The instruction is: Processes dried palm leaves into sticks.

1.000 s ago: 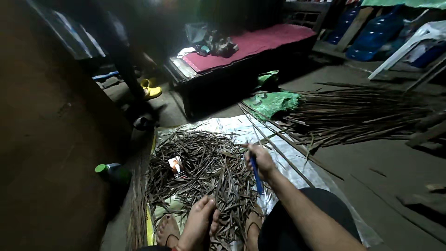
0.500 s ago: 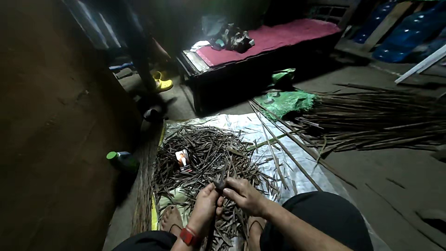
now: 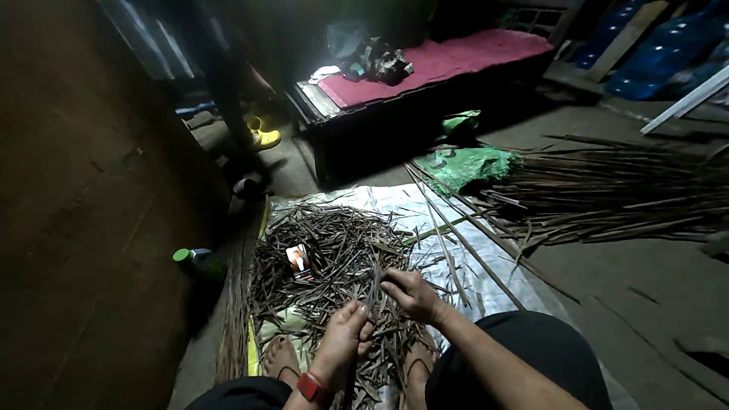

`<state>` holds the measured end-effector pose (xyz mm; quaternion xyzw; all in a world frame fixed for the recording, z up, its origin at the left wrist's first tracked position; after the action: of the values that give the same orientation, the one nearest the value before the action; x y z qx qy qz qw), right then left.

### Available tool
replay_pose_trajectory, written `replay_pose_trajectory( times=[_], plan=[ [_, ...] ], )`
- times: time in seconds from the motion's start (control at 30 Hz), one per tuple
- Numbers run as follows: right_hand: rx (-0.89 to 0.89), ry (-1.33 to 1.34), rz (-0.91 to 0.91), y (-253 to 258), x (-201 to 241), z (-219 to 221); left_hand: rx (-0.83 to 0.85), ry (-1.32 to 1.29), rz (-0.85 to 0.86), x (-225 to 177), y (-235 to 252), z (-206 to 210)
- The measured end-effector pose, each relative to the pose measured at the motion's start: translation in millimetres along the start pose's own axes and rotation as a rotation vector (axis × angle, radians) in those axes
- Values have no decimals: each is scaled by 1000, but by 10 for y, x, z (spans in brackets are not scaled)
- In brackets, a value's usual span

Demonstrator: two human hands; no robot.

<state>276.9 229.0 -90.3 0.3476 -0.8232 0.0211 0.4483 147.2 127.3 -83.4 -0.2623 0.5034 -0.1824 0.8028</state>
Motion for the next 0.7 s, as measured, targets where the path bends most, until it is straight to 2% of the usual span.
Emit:
replay_pose_trajectory(
  times=[0.13,0.2,0.27,0.33,0.4,0.47,0.7],
  plan=[
    [-158,-18,200,74,-269,-241,12,-1,-12,29,-41,25],
    [-206,120,307,69,-356,-275,-16,-8,-11,26,-32,-2],
    [-172,373,415,45,-269,-203,-35,4,-18,18,-17,-27],
    [-7,558,487,-9,-98,-65,-36,21,-31,22,-3,-29],
    [172,577,458,-54,30,65,-34,31,-41,38,11,-19],
    [251,509,372,-73,90,150,-40,28,-45,49,22,-15],
    [181,336,137,-79,138,173,-18,-19,-63,64,66,-4]
  ],
)
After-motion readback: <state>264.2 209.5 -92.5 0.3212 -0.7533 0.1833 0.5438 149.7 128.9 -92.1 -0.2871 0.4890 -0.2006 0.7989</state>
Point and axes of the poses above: each hand's wrist, its own y-axis towards the middle knuckle, its own z-axis out of the palm, x = y × z, the point moved 6 cm from there along y, towards the middle knuckle, and after that the axes turned 4 degrees about -x, right-handed, at the moved point
